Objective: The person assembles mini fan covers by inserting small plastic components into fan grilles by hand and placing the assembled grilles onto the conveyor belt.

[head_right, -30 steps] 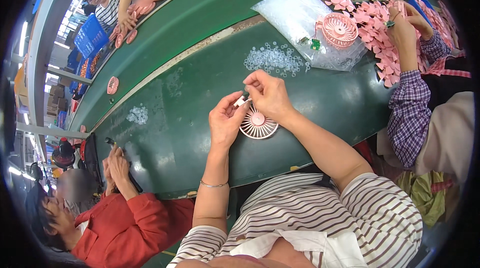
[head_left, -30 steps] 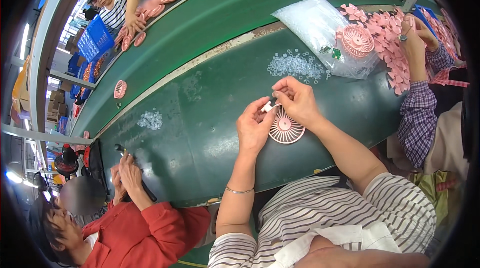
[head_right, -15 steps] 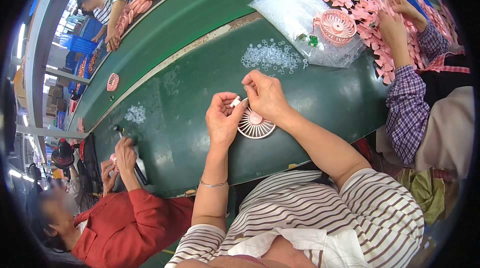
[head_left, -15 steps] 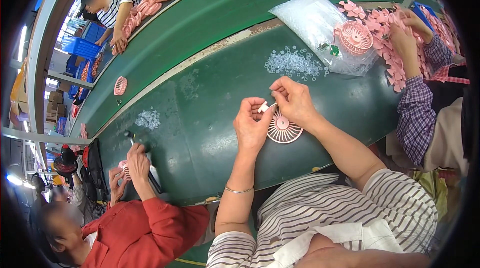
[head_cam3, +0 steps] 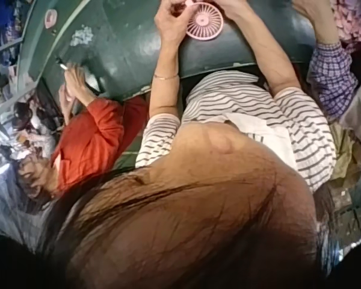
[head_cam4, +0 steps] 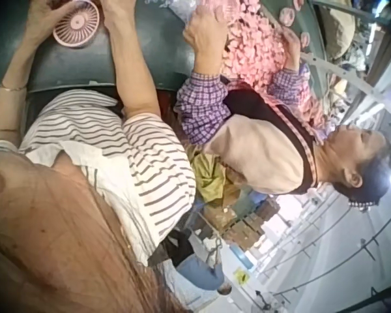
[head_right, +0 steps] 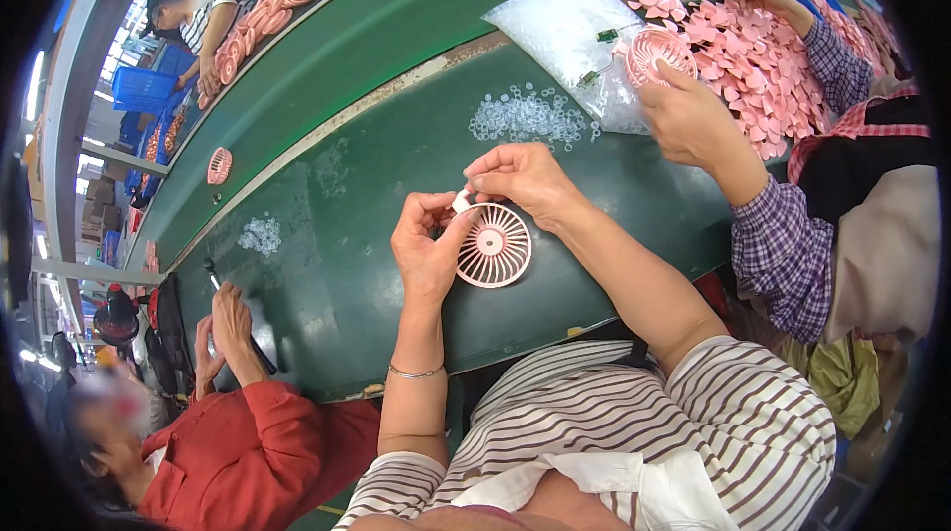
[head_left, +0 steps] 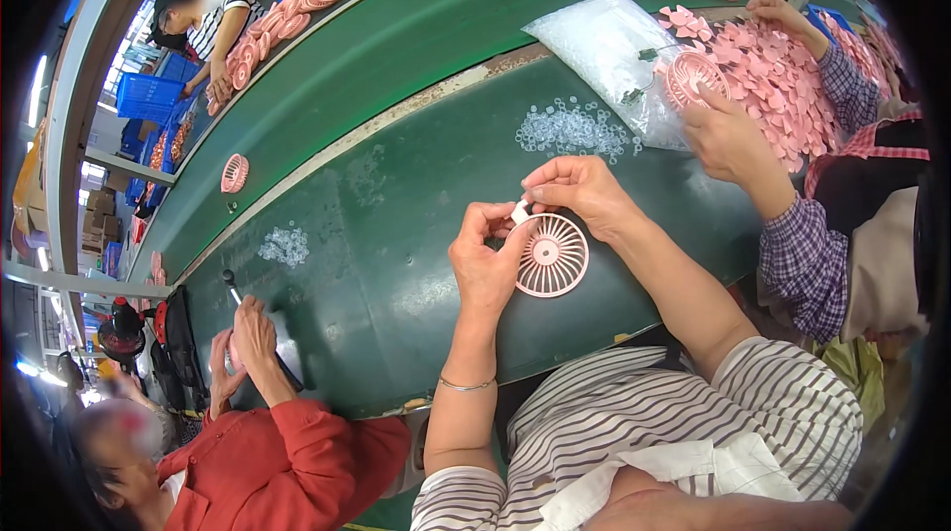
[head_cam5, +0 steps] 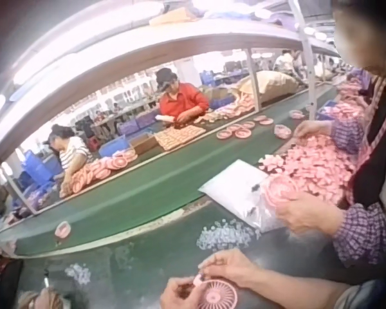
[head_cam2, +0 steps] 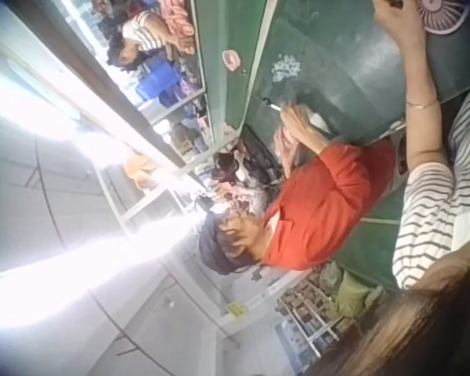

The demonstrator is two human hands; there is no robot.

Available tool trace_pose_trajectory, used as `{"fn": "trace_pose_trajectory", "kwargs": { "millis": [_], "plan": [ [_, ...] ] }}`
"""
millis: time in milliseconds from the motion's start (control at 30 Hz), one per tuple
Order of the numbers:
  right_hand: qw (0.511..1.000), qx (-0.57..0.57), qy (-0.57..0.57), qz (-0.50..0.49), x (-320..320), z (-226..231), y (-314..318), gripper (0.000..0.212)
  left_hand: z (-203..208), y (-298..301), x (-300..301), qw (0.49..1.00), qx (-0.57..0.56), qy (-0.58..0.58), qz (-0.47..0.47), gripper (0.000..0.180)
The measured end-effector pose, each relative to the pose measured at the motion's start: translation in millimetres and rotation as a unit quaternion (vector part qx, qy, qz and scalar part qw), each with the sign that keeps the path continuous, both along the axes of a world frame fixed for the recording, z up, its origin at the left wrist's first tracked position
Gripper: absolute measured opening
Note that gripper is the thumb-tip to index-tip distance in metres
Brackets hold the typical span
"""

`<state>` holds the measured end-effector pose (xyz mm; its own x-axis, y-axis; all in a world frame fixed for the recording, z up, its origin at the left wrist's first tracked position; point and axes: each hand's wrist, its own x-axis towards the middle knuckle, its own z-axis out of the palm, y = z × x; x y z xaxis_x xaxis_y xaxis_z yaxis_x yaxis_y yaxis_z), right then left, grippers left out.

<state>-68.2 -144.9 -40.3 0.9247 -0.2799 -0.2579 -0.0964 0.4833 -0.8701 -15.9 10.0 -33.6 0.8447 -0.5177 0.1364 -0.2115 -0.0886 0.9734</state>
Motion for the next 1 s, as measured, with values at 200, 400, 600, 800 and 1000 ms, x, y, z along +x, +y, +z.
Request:
{"fn": "trace_pose_trajectory", "kwargs": {
  "millis": [200,400,600,800,1000],
  "plan": [
    [1.000,-0.005,-0.027,-0.001,-3.1,-5.2,9.2,0.014,-8.1,3.9,-2.2,0.999,-0.030,-0.027,-0.002,0.021],
    [1.000,-0.001,-0.025,0.017,-4.3,-3.4,8.4,0.014,-8.9,2.0,-2.5,0.999,-0.029,-0.035,0.000,0.022],
    [0.999,-0.020,-0.017,0.018,-1.2,-2.5,4.8,0.015,-9.8,-4.1,0.4,0.999,0.004,-0.018,0.030,0.022],
    [0.992,-0.106,-0.062,0.026,-5.5,0.2,19.1,0.018,-13.7,-1.1,-1.4,0.996,-0.009,-0.038,0.077,0.021],
    [0.769,-0.596,-0.225,-0.049,-14.9,8.4,40.1,0.033,-11.7,7.9,-1.9,0.989,0.038,-0.113,0.085,0.022]
  ]
}}
